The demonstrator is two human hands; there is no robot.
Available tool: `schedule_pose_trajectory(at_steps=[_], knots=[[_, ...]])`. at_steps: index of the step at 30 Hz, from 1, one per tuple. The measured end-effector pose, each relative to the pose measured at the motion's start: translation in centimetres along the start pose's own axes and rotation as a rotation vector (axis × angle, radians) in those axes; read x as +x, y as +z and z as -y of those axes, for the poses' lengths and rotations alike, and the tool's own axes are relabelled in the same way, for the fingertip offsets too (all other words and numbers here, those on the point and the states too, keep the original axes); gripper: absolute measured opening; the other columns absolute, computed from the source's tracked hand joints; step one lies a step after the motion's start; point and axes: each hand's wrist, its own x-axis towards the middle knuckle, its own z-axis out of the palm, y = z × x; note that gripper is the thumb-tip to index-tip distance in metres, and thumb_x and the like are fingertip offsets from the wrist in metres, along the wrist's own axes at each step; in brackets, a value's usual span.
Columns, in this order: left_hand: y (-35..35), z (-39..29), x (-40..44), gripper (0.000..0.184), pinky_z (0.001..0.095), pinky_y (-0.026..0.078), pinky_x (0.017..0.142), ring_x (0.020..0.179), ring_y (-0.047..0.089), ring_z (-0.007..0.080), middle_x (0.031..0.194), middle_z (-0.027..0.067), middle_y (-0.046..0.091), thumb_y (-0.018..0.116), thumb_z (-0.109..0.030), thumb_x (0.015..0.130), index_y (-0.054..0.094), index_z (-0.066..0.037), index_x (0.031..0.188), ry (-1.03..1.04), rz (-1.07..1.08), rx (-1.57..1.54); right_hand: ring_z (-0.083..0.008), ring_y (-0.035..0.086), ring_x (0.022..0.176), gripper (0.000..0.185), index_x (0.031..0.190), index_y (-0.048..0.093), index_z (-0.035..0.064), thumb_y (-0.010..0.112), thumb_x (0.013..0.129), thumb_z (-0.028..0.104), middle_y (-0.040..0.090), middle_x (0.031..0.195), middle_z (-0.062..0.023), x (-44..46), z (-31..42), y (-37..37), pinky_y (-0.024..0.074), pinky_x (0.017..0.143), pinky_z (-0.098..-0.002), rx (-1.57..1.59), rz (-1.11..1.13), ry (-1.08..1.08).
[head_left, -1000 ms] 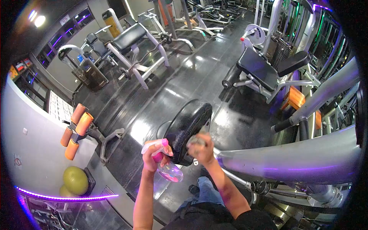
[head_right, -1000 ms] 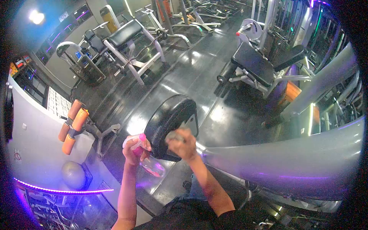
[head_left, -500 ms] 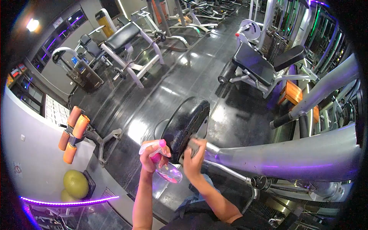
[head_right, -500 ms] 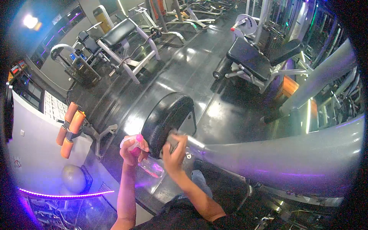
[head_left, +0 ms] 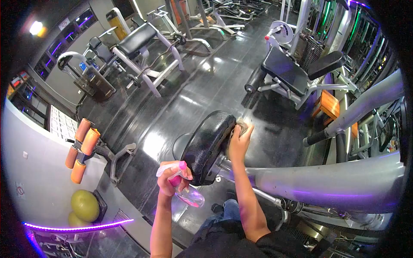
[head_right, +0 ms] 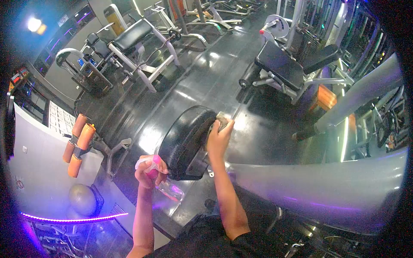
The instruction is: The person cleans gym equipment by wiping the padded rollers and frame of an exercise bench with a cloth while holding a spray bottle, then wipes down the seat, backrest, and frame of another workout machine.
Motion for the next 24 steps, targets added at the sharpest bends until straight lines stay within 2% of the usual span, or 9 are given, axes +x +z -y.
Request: schedule_pose_trajectory(at_steps=[1, 4, 8, 11, 13, 15, 18, 21, 24], knots=[[0.0, -0.1, 0.0, 0.043, 0.0289, 0.042, 0.033, 0.029, 0.044, 0.016, 0.063, 0.0216, 0.061, 0.049, -0.034, 0.08, 0.059, 0.006, 0.069, -0.002, 0.001, -0.002, -0.0392, 0.051, 0.109, 0.032, 0.116, 0.043, -0.0014, 0.047, 0.095, 0.023, 0.051, 0.113, -0.0256, -1.0, -0.4, 0.2, 0.0382, 0.094, -0.0449, 0.008, -0.038, -0.061], [-0.1, -0.1, 0.0, 0.043, 0.029, 0.042, 0.032, 0.029, 0.044, 0.0161, 0.062, 0.0217, 0.061, 0.049, -0.034, 0.08, 0.059, 0.006, 0.069, 0.003, 0.011, 0.029, -0.0417, 0.05, 0.108, 0.031, 0.117, 0.04, -0.0026, 0.05, 0.093, 0.015, 0.048, 0.113, -0.0273, -5.9, 1.4, -0.5, 0.037, 0.095, -0.046, -0.031, 0.062, -0.004], [-0.2, 0.0, 0.0, 0.044, 0.0289, 0.042, 0.033, 0.029, 0.044, 0.0162, 0.062, 0.0219, 0.061, 0.049, -0.034, 0.081, 0.059, 0.006, 0.069, 0.024, 0.026, 0.027, -0.0416, 0.053, 0.1, 0.033, 0.116, 0.04, -0.0012, 0.055, 0.089, 0.009, 0.046, 0.106, -0.025, -12.1, 1.5, -2.1, 0.0415, 0.088, -0.0467, -0.061, 0.215, -0.245], [-0.6, 0.0, 0.0, 0.042, 0.0287, 0.042, 0.035, 0.03, 0.044, 0.016, 0.067, 0.0231, 0.062, 0.05, -0.033, 0.081, 0.058, 0.007, 0.072, 0.012, 0.056, 0.009, -0.0406, 0.053, 0.098, 0.037, 0.117, 0.041, -0.0006, 0.059, 0.086, 0.007, 0.045, 0.106, -0.0237, -15.3, 2.1, -2.9, 0.0435, 0.083, -0.0465, -0.03, 0.274, -0.334], [-0.8, 0.0, -0.1, 0.04, 0.0284, 0.043, 0.036, 0.031, 0.044, 0.0157, 0.071, 0.0242, 0.063, 0.051, -0.032, 0.081, 0.058, 0.007, 0.074, 0.006, 0.085, -0.023, -0.041, 0.054, 0.098, 0.041, 0.117, 0.041, 0.0014, 0.062, 0.082, 0.006, 0.044, 0.11, -0.0232, -16.3, 0.4, -2.9, 0.0451, 0.081, -0.0472, -0.057, 0.284, -0.339], [-0.8, -0.1, -0.1, 0.04, 0.0282, 0.044, 0.037, 0.032, 0.045, 0.0156, 0.073, 0.0238, 0.063, 0.051, -0.032, 0.081, 0.058, 0.007, 0.075, 0.024, 0.096, 0.039, -0.0418, 0.055, 0.097, 0.046, 0.118, 0.042, 0.0054, 0.067, 0.079, 0.007, 0.044, 0.111, -0.0226, -16.6, -1.1, -2.9, 0.0468, 0.08, -0.0483, -0.072, 0.295, -0.494], [-1.3, 0.0, -0.4, 0.04, 0.027, 0.043, 0.039, 0.035, 0.048, 0.0153, 0.076, 0.0224, 0.064, 0.052, -0.032, 0.082, 0.059, 0.007, 0.077, 0.06, 0.15, 0.071, -0.0389, 0.051, 0.099, 0.044, 0.113, 0.043, 0.0058, 0.067, 0.075, 0.003, 0.048, 0.109, -0.0223, -16.7, -2.9, -3.3, 0.0438, 0.081, -0.0469, -0.075, 0.373, -0.491], [-1.6, 0.5, -1.4, 0.04, 0.0257, 0.041, 0.039, 0.039, 0.051, 0.014, 0.078, 0.0206, 0.064, 0.055, -0.031, 0.084, 0.059, 0.008, 0.079, 0.1, 0.158, 0.093, -0.0397, 0.051, 0.1, 0.048, 0.113, 0.043, 0.0088, 0.068, 0.073, 0.004, 0.048, 0.109, -0.0224, -17.2, -4.8, -2.7, 0.0446, 0.08, -0.0476, -0.069, 0.298, -0.525], [-2.2, 0.9, -3.1, 0.038, 0.0246, 0.041, 0.041, 0.045, 0.054, 0.013, 0.073, 0.0148, 0.063, 0.061, -0.03, 0.085, 0.06, 0.007, 0.077, 0.043, 0.122, 0.287, -0.0408, 0.054, 0.097, 0.047, 0.113, 0.045, 0.0102, 0.071, 0.074, 0.009, 0.047, 0.112, -0.0208, -17.9, -5.9, -2.1, 0.0473, 0.077, -0.0489, -0.11, 0.231, -0.562]])
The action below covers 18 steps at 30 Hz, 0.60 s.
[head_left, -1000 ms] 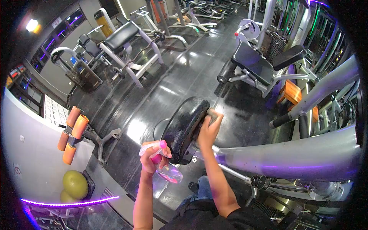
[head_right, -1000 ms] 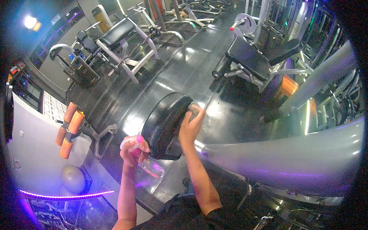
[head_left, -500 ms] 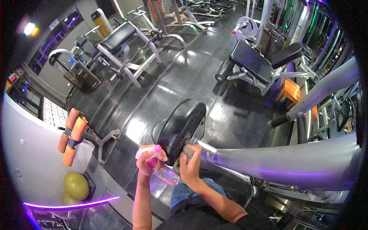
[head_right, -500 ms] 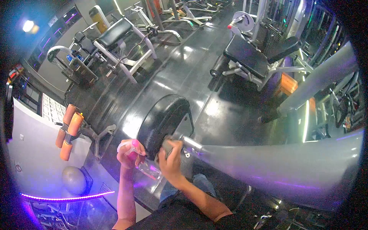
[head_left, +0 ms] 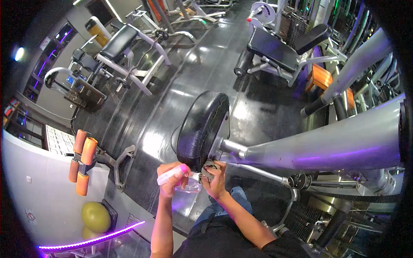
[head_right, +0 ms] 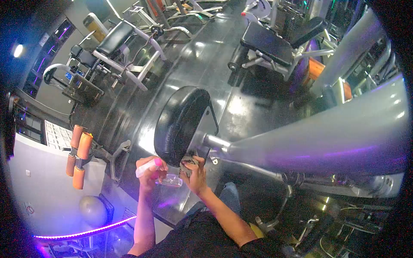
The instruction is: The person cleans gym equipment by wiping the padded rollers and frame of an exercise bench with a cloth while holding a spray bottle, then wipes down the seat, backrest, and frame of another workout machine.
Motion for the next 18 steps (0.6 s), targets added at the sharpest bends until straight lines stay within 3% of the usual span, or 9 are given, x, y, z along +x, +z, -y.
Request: schedule_pose_trajectory(at_steps=[2, 5, 8, 9, 11, 13, 15, 16, 18], knots=[[-0.2, 0.8, -1.4, 0.039, 0.0248, 0.041, 0.042, 0.045, 0.054, 0.013, 0.072, 0.0139, 0.063, 0.061, -0.031, 0.085, 0.06, 0.007, 0.076, -0.05, -0.015, 0.049, -0.0418, 0.056, 0.097, 0.049, 0.115, 0.046, 0.0108, 0.072, 0.074, 0.01, 0.046, 0.115, -0.0197, -1.3, -0.5, 0.5, 0.0496, 0.074, -0.0502, -0.018, -0.031, -0.017], [0.0, 1.8, -3.4, 0.04, 0.0258, 0.041, 0.042, 0.046, 0.054, 0.0134, 0.069, 0.0127, 0.062, 0.061, -0.033, 0.086, 0.06, 0.006, 0.075, -0.124, -0.054, 0.074, -0.0419, 0.056, 0.098, 0.043, 0.114, 0.047, 0.0078, 0.07, 0.078, 0.012, 0.048, 0.112, -0.0219, -4.6, -2.4, 1.7, 0.0489, 0.077, -0.0498, -0.016, 0.0, 0.138], [-0.8, 3.1, -5.3, 0.041, 0.0268, 0.042, 0.043, 0.045, 0.054, 0.0146, 0.068, 0.0136, 0.062, 0.062, -0.034, 0.086, 0.059, 0.006, 0.075, -0.21, -0.096, 0.028, -0.0428, 0.056, 0.094, 0.034, 0.111, 0.045, -0.0001, 0.06, 0.088, 0.02, 0.048, 0.106, -0.0242, -7.9, -4.8, 3.0, 0.0469, 0.078, -0.0467, 0.016, -0.007, 0.501], [-0.9, 3.4, -5.8, 0.041, 0.0268, 0.042, 0.043, 0.045, 0.054, 0.0146, 0.068, 0.0136, 0.062, 0.062, -0.034, 0.086, 0.059, 0.006, 0.075, -0.218, -0.093, 0.029, -0.0428, 0.056, 0.094, 0.034, 0.111, 0.045, -0.0001, 0.06, 0.088, 0.02, 0.048, 0.106, -0.0242, -7.9, -4.4, 3.0, 0.0469, 0.078, -0.0467, 0.016, -0.009, 0.51], [-1.0, 4.0, -6.4, 0.043, 0.0268, 0.042, 0.043, 0.045, 0.053, 0.0142, 0.069, 0.0145, 0.062, 0.063, -0.036, 0.086, 0.059, 0.006, 0.075, -0.269, -0.131, -0.001, -0.0396, 0.057, 0.094, 0.031, 0.11, 0.044, -0.0004, 0.058, 0.09, 0.019, 0.049, 0.103, -0.0219, -6.5, -2.9, 2.8, 0.0462, 0.079, -0.0458, 0.173, -0.079, 0.787], [-1.3, 4.7, -7.2, 0.042, 0.0268, 0.042, 0.044, 0.046, 0.053, 0.014, 0.069, 0.0144, 0.062, 0.062, -0.035, 0.086, 0.059, 0.006, 0.076, -0.291, -0.135, 0.001, -0.0336, 0.057, 0.095, 0.027, 0.108, 0.044, -0.0001, 0.058, 0.09, 0.015, 0.05, 0.1, -0.0193, -6.3, -2.1, 3.7, 0.0464, 0.081, -0.0436, 0.041, -0.118, 0.693], [-1.6, 5.5, -7.6, 0.043, 0.0266, 0.042, 0.045, 0.048, 0.054, 0.014, 0.07, 0.0138, 0.061, 0.062, -0.037, 0.087, 0.059, 0.006, 0.078, -0.273, -0.116, 0.04, -0.0327, 0.057, 0.097, 0.025, 0.106, 0.046, 0.0006, 0.059, 0.087, 0.009, 0.052, 0.101, -0.0182, -6.2, 0.1, 4.1, 0.0457, 0.084, -0.0418, 0.469, -0.276, 0.873], [-1.7, 5.6, -7.6, 0.043, 0.0266, 0.042, 0.045, 0.048, 0.054, 0.014, 0.07, 0.0138, 0.061, 0.062, -0.037, 0.087, 0.059, 0.006, 0.078, -0.282, -0.116, 0.037, -0.033, 0.056, 0.098, 0.024, 0.105, 0.048, 0.0017, 0.06, 0.084, 0.007, 0.052, 0.102, -0.0178, -5.7, 0.2, 4.1, 0.0447, 0.087, -0.0416, 0.165, -0.281, 0.56], [-1.8, 5.8, -7.8, 0.047, 0.0263, 0.042, 0.046, 0.049, 0.054, 0.014, 0.071, 0.0125, 0.061, 0.062, -0.041, 0.086, 0.059, 0.006, 0.081, -0.369, -0.128, 0.086, -0.0333, 0.056, 0.098, 0.025, 0.105, 0.048, 0.0019, 0.061, 0.084, 0.008, 0.053, 0.103, -0.0181, -5.6, 0.2, 4.0, 0.0445, 0.087, -0.0416, 0.115, -0.277, 0.483]])
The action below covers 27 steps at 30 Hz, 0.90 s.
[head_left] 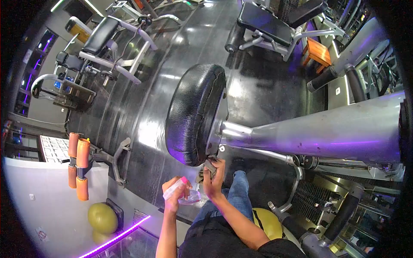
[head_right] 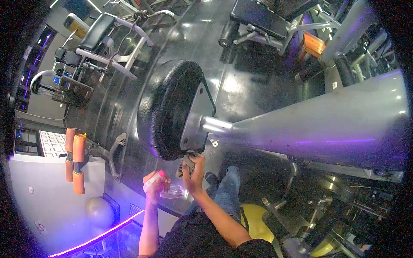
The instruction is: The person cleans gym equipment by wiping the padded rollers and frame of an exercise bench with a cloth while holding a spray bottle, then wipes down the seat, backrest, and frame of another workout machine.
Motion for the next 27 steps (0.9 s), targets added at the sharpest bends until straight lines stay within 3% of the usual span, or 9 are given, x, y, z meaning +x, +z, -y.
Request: schedule_pose_trajectory(at_steps=[1, 3, 11, 14, 17, 19, 22, 26, 27], knots=[[0.0, 0.2, 0.0, 0.047, 0.0263, 0.042, 0.046, 0.049, 0.054, 0.014, 0.071, 0.0125, 0.061, 0.062, -0.041, 0.086, 0.059, 0.006, 0.081, -0.008, 0.003, 0.002, -0.0337, 0.056, 0.098, 0.025, 0.104, 0.049, 0.0022, 0.061, 0.084, 0.008, 0.053, 0.105, -0.0184, 0.0, -0.1, 0.0, 0.0443, 0.088, -0.0415, -0.031, -0.001, -0.092], [0.1, 0.9, 0.1, 0.05, 0.0263, 0.041, 0.047, 0.05, 0.054, 0.0134, 0.07, 0.0106, 0.061, 0.063, -0.045, 0.084, 0.059, 0.005, 0.082, -0.001, -0.02, -0.041, -0.0338, 0.056, 0.097, 0.027, 0.105, 0.048, 0.0025, 0.061, 0.083, 0.01, 0.053, 0.105, -0.0186, -0.4, -2.4, -0.2, 0.0445, 0.087, -0.0414, 0.012, 0.007, -0.039], [1.1, 2.5, -0.5, 0.041, 0.0266, 0.04, 0.054, 0.054, 0.053, 0.0121, 0.068, 0.008, 0.06, 0.06, -0.037, 0.085, 0.061, 0.004, 0.084, -0.098, -0.011, 0.043, -0.0343, 0.057, 0.09, 0.025, 0.11, 0.044, 0.0008, 0.052, 0.09, 0.014, 0.054, 0.099, -0.0196, -1.6, -10.4, 0.5, 0.0438, 0.083, -0.0427, -0.09, -0.016, 0.268], [1.5, 3.0, -0.6, 0.04, 0.0268, 0.041, 0.055, 0.054, 0.053, 0.0123, 0.068, 0.0082, 0.059, 0.059, -0.035, 0.086, 0.061, 0.004, 0.084, -0.15, 0.008, 0.062, -0.0349, 0.057, 0.089, 0.025, 0.112, 0.045, 0.002, 0.05, 0.093, 0.018, 0.056, 0.094, -0.0185, -1.4, -11.2, 0.9, 0.0438, 0.082, -0.0437, -0.084, -0.034, 0.485], [2.1, 3.2, -0.8, 0.04, 0.0271, 0.041, 0.056, 0.054, 0.053, 0.0126, 0.07, 0.0091, 0.06, 0.059, -0.035, 0.088, 0.06, 0.004, 0.084, -0.136, -0.003, 0.015, -0.0351, 0.059, 0.088, 0.025, 0.112, 0.045, 0.0042, 0.05, 0.094, 0.022, 0.059, 0.094, -0.0184, -1.2, -12.4, 1.5, 0.0439, 0.079, -0.0443, -0.017, -0.126, 0.517], [2.2, 3.2, -0.8, 0.041, 0.0276, 0.042, 0.056, 0.055, 0.054, 0.0128, 0.072, 0.0097, 0.06, 0.059, -0.037, 0.088, 0.06, 0.004, 0.083, -0.143, -0.019, 0.025, -0.0351, 0.061, 0.09, 0.026, 0.113, 0.046, 0.0065, 0.051, 0.095, 0.025, 0.062, 0.097, -0.0195, -1.0, -15.3, 2.3, 0.0443, 0.078, -0.0445, -0.011, -0.22, 0.678], [2.2, 3.3, -0.9, 0.041, 0.0278, 0.042, 0.056, 0.056, 0.054, 0.013, 0.075, 0.0103, 0.061, 0.06, -0.037, 0.088, 0.06, 0.004, 0.083, -0.145, -0.009, 0.027, -0.0364, 0.062, 0.094, 0.026, 0.113, 0.047, 0.0074, 0.052, 0.095, 0.027, 0.063, 0.101, -0.0205, 1.0, -15.4, 0.9, 0.045, 0.079, -0.0444, -0.056, -0.081, 0.752], [1.9, 3.5, -1.0, 0.041, 0.0275, 0.043, 0.055, 0.056, 0.054, 0.0129, 0.075, 0.0102, 0.062, 0.059, -0.037, 0.088, 0.06, 0.004, 0.084, -0.115, 0.018, 0.047, -0.0398, 0.061, 0.099, 0.031, 0.118, 0.049, 0.0071, 0.052, 0.095, 0.028, 0.063, 0.102, -0.0219, 4.7, -15.1, 0.4, 0.045, 0.085, -0.0442, -0.076, -0.042, 0.633], [1.8, 3.7, -1.1, 0.041, 0.0274, 0.043, 0.055, 0.056, 0.054, 0.0127, 0.075, 0.0099, 0.062, 0.059, -0.037, 0.088, 0.061, 0.004, 0.084, -0.134, -0.002, 0.049, -0.0409, 0.059, 0.102, 0.034, 0.121, 0.049, 0.0069, 0.053, 0.095, 0.027, 0.063, 0.104, -0.0222, 5.5, -15.8, 0.6, 0.0445, 0.087, -0.0442, -0.095, -0.057, 0.503]])
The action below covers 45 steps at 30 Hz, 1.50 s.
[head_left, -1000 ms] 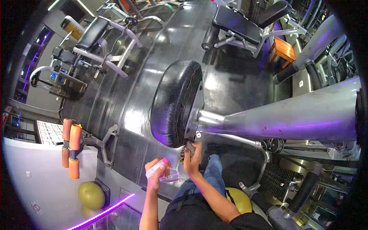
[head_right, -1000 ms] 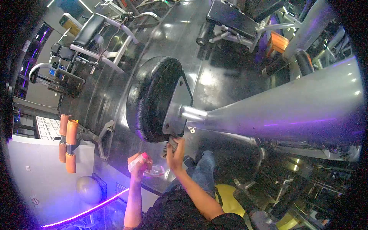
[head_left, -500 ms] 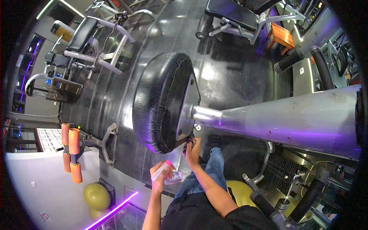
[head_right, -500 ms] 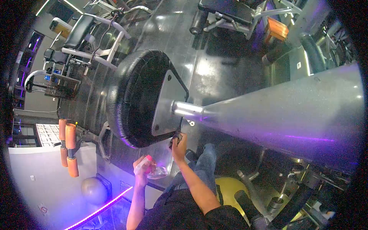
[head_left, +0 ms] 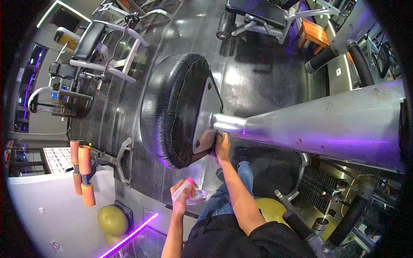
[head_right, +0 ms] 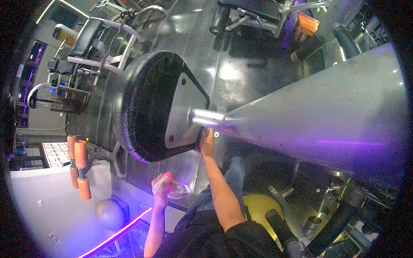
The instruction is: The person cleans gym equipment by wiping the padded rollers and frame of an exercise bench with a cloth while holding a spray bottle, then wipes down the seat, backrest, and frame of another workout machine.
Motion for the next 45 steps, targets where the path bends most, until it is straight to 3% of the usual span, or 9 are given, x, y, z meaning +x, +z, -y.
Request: schedule_pose_trajectory(at_steps=[7, 10, 13, 20, 22, 26, 34, 42, 45], knots=[[-0.5, 0.2, 0.0, 0.038, 0.026, 0.043, 0.05, 0.058, 0.055, 0.0132, 0.075, 0.0102, 0.061, 0.057, -0.037, 0.09, 0.058, 0.0, 0.082, 0.01, 0.009, 0.009, -0.0409, 0.053, 0.114, 0.04, 0.125, 0.048, 0.0036, 0.056, 0.092, 0.025, 0.055, 0.121, -0.0213, -0.2, 0.4, 0.0, 0.0426, 0.092, -0.0451, -0.182, -0.119, -0.246], [-0.5, -0.1, 0.0, 0.04, 0.0261, 0.043, 0.05, 0.058, 0.055, 0.0136, 0.075, 0.0102, 0.061, 0.058, -0.038, 0.09, 0.058, 0.001, 0.083, -0.003, -0.001, 0.002, -0.0408, 0.056, 0.101, 0.031, 0.116, 0.053, 0.0011, 0.059, 0.087, 0.011, 0.058, 0.105, -0.0214, -2.3, 4.3, -1.3, 0.0438, 0.089, -0.0426, -0.145, -0.068, -0.34], [-0.6, 0.2, 0.3, 0.043, 0.0269, 0.043, 0.051, 0.059, 0.055, 0.0139, 0.074, 0.0097, 0.06, 0.059, -0.042, 0.088, 0.058, 0.002, 0.084, 0.013, 0.033, 0.025, -0.0394, 0.055, 0.104, 0.028, 0.114, 0.051, 0.0022, 0.056, 0.089, 0.015, 0.055, 0.109, -0.0211, -6.1, 6.3, -2.4, 0.043, 0.089, -0.0441, -0.123, -0.018, -0.388], [1.1, -1.5, 0.7, 0.044, 0.0268, 0.043, 0.058, 0.056, 0.053, 0.0122, 0.072, 0.0103, 0.06, 0.062, -0.038, 0.086, 0.059, 0.005, 0.083, 0.004, -0.019, -0.027, -0.0398, 0.057, 0.098, 0.025, 0.114, 0.051, 0.0029, 0.054, 0.09, 0.011, 0.058, 0.103, -0.0205, -5.8, 2.9, -1.5, 0.0438, 0.086, -0.0446, -0.007, 0.033, -0.054], [1.2, -1.6, 0.5, 0.04, 0.0269, 0.043, 0.057, 0.056, 0.053, 0.0123, 0.073, 0.0102, 0.06, 0.061, -0.034, 0.086, 0.059, 0.005, 0.084, 0.033, 0.006, -0.001, -0.0418, 0.059, 0.094, 0.026, 0.113, 0.05, 0.0031, 0.055, 0.09, 0.015, 0.06, 0.099, -0.0219, -3.7, 3.5, -1.2, 0.0448, 0.083, -0.0468, -0.138, -0.036, -0.181], [1.1, -1.3, 0.3, 0.04, 0.0269, 0.043, 0.056, 0.057, 0.054, 0.0123, 0.074, 0.0096, 0.059, 0.061, -0.036, 0.086, 0.06, 0.005, 0.084, -0.014, 0.0, 0.001, -0.0417, 0.057, 0.104, 0.034, 0.113, 0.05, 0.001, 0.057, 0.09, 0.025, 0.059, 0.108, -0.0247, -0.8, 4.7, -0.8, 0.0443, 0.086, -0.0472, -0.252, -0.061, -0.044], [1.1, 0.2, -0.2, 0.043, 0.0261, 0.043, 0.052, 0.056, 0.055, 0.0121, 0.076, 0.0077, 0.06, 0.062, -0.039, 0.088, 0.061, 0.004, 0.086, -0.025, -0.004, -0.044, -0.0407, 0.054, 0.097, 0.034, 0.11, 0.048, -0.0005, 0.055, 0.094, 0.029, 0.053, 0.103, -0.022, -9.2, 10.2, -2.7, 0.0421, 0.089, -0.0451, 0.027, 0.031, -0.435], [1.7, -2.9, -0.2, 0.039, 0.0262, 0.044, 0.052, 0.058, 0.056, 0.0125, 0.077, 0.0094, 0.06, 0.062, -0.034, 0.086, 0.06, 0.005, 0.084, 0.133, 0.016, 0.03, -0.0418, 0.057, 0.096, 0.036, 0.118, 0.048, -0.004, 0.054, 0.095, 0.024, 0.057, 0.107, -0.0257, -3.7, 7.8, -1.4, 0.0436, 0.088, -0.045, -0.026, 0.014, -0.304], [1.7, -3.0, -0.4, 0.037, 0.0262, 0.044, 0.051, 0.058, 0.056, 0.0131, 0.078, 0.01, 0.059, 0.062, -0.031, 0.085, 0.061, 0.005, 0.083, 0.124, 0.005, 0.015, -0.0425, 0.055, 0.104, 0.044, 0.118, 0.049, -0.0046, 0.054, 0.095, 0.032, 0.056, 0.111, -0.0274, -3.5, 10.4, -1.4, 0.0413, 0.091, -0.0447, -0.132, -0.036, -0.179]])
